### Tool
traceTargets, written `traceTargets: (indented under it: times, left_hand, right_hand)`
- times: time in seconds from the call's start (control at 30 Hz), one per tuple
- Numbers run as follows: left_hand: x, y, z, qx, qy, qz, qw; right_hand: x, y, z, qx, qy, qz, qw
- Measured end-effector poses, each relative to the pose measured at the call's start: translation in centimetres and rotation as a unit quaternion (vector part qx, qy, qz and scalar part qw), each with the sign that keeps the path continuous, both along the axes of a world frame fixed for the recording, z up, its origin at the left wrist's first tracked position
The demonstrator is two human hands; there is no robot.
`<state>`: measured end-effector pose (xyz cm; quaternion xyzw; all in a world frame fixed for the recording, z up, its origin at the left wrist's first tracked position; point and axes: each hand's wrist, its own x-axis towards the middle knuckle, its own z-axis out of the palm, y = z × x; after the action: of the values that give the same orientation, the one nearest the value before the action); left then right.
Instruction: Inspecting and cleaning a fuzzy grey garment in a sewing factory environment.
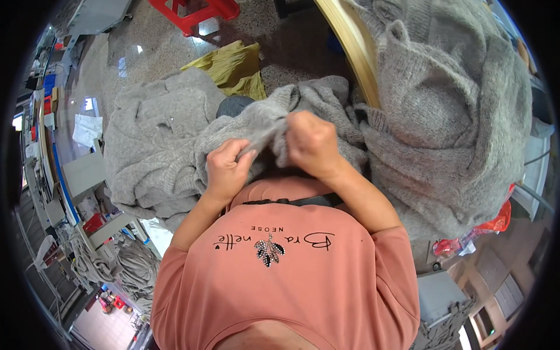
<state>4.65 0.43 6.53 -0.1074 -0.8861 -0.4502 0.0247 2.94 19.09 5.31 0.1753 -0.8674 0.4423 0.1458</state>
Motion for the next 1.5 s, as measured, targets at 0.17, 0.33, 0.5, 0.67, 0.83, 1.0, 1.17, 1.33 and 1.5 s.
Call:
traceTargets:
  times: [0.17,0.33,0.5,0.67,0.83,1.0,1.17,1.33,1.5]
  left_hand:
    - [0.7,-1.9,-1.3,0.114,-0.150,-0.019,0.982]
    - [0.9,-0.4,-0.1,0.215,-0.216,0.001,0.952]
    - [0.8,-0.5,1.2,0.163,-0.192,-0.014,0.968]
    - [1.2,-0.8,1.0,0.190,-0.267,-0.005,0.945]
    - [1.4,0.9,0.2,0.289,-0.292,-0.057,0.910]
    - [0.4,-0.2,0.4,0.429,-0.409,-0.011,0.806]
    - [0.7,0.5,0.6,0.400,-0.381,-0.021,0.833]
    - [-1.1,-1.9,1.9,0.520,-0.356,0.069,0.774]
    - [-1.5,-3.1,2.4,0.524,-0.308,0.083,0.789]
  right_hand:
    - [0.4,2.5,-0.1,0.206,-0.246,0.076,0.944]
    - [-0.2,-1.5,3.3,-0.019,-0.150,0.213,0.965]
    - [-0.2,-2.2,1.7,-0.047,-0.178,0.254,0.949]
    - [-0.1,-2.5,1.4,-0.093,-0.269,0.259,0.923]
    - [0.6,-3.1,1.0,-0.082,-0.138,0.239,0.958]
    - [0.3,-2.8,0.0,-0.117,-0.109,0.169,0.973]
    - [0.0,-2.6,1.2,-0.063,-0.086,0.204,0.973]
    - [-0.3,0.7,-0.2,-0.122,-0.138,0.096,0.978]
    - [2.0,0.1,-1.2,-0.080,-0.258,0.153,0.950]
